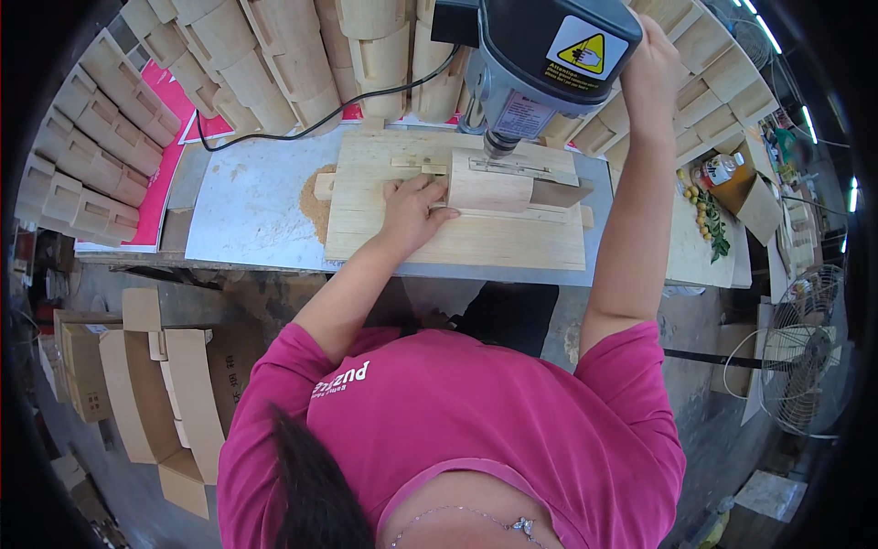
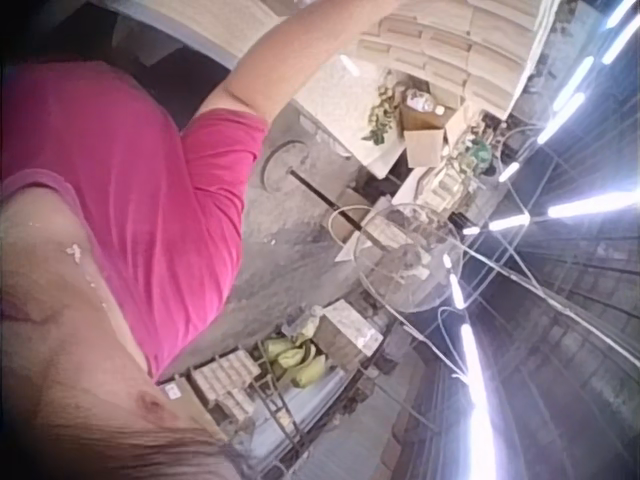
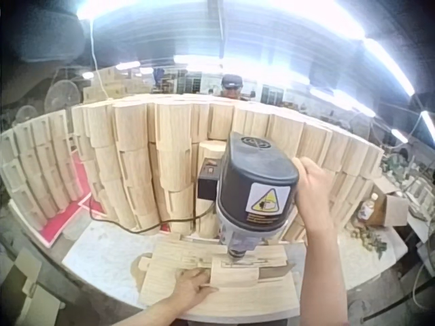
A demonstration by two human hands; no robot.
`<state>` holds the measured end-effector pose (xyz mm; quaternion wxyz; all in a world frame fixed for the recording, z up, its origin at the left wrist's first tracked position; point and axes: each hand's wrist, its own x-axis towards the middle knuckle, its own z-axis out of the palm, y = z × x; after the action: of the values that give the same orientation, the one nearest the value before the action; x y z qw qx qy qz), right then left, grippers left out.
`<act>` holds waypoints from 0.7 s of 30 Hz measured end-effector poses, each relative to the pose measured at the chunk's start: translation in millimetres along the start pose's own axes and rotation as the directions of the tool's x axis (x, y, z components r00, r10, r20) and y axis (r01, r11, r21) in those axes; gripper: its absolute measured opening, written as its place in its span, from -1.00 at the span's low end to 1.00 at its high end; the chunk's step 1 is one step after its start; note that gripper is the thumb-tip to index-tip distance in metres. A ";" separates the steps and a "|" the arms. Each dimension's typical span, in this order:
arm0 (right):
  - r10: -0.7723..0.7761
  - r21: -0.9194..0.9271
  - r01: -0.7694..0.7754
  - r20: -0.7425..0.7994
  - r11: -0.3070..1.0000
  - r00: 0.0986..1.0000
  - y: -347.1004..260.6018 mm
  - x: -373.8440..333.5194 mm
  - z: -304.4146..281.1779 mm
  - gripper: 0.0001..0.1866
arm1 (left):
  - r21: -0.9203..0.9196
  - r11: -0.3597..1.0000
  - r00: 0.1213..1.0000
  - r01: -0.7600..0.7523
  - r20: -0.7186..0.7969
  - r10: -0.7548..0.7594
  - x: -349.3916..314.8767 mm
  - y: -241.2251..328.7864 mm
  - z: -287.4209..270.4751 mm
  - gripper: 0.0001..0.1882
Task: Drilling holes into wooden cylinders using a vertical drill press in a workshop.
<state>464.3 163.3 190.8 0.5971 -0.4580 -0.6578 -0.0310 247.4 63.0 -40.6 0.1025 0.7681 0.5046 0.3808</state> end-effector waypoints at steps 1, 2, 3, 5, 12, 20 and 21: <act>-0.001 -0.008 0.001 -0.006 1.000 1.000 5.9 4.3 -0.3 -0.66 | -0.005 1.000 1.000 -0.008 0.001 0.008 1.1 0.9 0.5 -0.55; 0.021 -0.006 -0.021 0.049 1.000 0.999 10.7 7.6 -2.3 -0.65 | -0.022 1.000 1.000 -0.014 0.005 0.014 2.5 1.5 1.5 -0.55; 0.044 -0.007 -0.043 0.103 0.999 0.994 14.5 9.4 -6.1 -0.65 | -0.040 0.999 1.000 -0.021 0.010 0.021 4.2 2.7 2.4 -0.55; 0.068 0.012 -0.069 0.093 0.998 0.993 1.0 2.9 -6.8 -0.66 | -0.018 1.000 1.000 -0.008 0.009 0.008 2.0 1.5 0.5 -0.54; 0.088 0.002 -0.089 0.080 0.996 0.993 -44.9 -72.9 -46.9 -0.78 | -0.033 0.999 1.000 0.014 0.018 -0.014 -0.4 0.5 -0.9 -0.52; 0.025 0.191 -0.034 0.046 0.981 0.999 -0.8 -176.4 -23.5 -0.84 | -0.027 1.000 1.000 0.010 0.009 -0.010 -0.6 2.3 -3.4 -0.52; -0.018 0.215 0.004 0.063 0.977 0.998 9.6 -184.1 -17.1 -0.82 | -0.028 1.000 1.000 -0.009 -0.018 0.008 0.5 2.9 -3.1 -0.52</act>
<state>459.0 54.6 41.0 0.6213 -0.3878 -0.6789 0.0517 247.5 61.3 -36.7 0.1069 0.7652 0.4969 0.3951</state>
